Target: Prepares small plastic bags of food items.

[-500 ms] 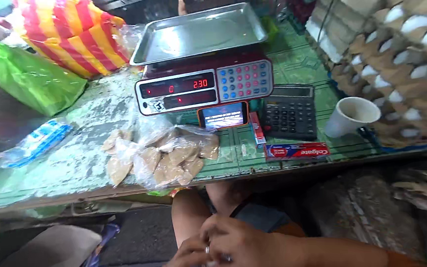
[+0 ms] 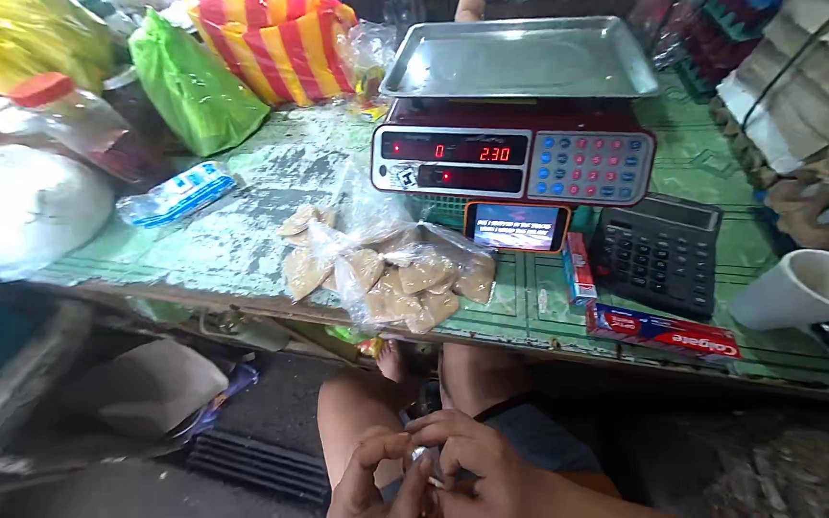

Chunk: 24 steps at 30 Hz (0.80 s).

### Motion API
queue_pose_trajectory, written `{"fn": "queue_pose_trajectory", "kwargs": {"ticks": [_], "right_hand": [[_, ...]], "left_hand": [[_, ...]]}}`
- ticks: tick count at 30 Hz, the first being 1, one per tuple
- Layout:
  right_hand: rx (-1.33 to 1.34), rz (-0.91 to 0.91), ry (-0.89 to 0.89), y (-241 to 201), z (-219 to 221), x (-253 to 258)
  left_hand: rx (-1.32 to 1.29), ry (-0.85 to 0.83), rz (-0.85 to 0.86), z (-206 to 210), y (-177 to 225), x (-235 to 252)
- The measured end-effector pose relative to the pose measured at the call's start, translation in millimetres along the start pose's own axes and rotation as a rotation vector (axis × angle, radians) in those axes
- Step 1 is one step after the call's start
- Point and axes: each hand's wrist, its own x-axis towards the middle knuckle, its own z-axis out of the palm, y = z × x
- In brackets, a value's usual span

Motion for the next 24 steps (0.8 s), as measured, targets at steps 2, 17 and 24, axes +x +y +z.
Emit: {"fn": "queue_pose_trajectory", "kwargs": {"ticks": [2,17,24], "right_hand": [[0.074,-0.001,-0.051,5.1,11.9,9.4],[0.189,0.025,-0.282,-6.5,26.3,19.0],[0.205,0.042,-0.137,-15.0,-21.5,10.5]], "left_hand": [[0.210,0.136,0.131,-2.3,-4.9,-9.2],[-0.331,0.407,-0.328,-10.5,17.8,-22.5],[-0.495,0.087,-0.220,7.4,21.6,17.1]]}}
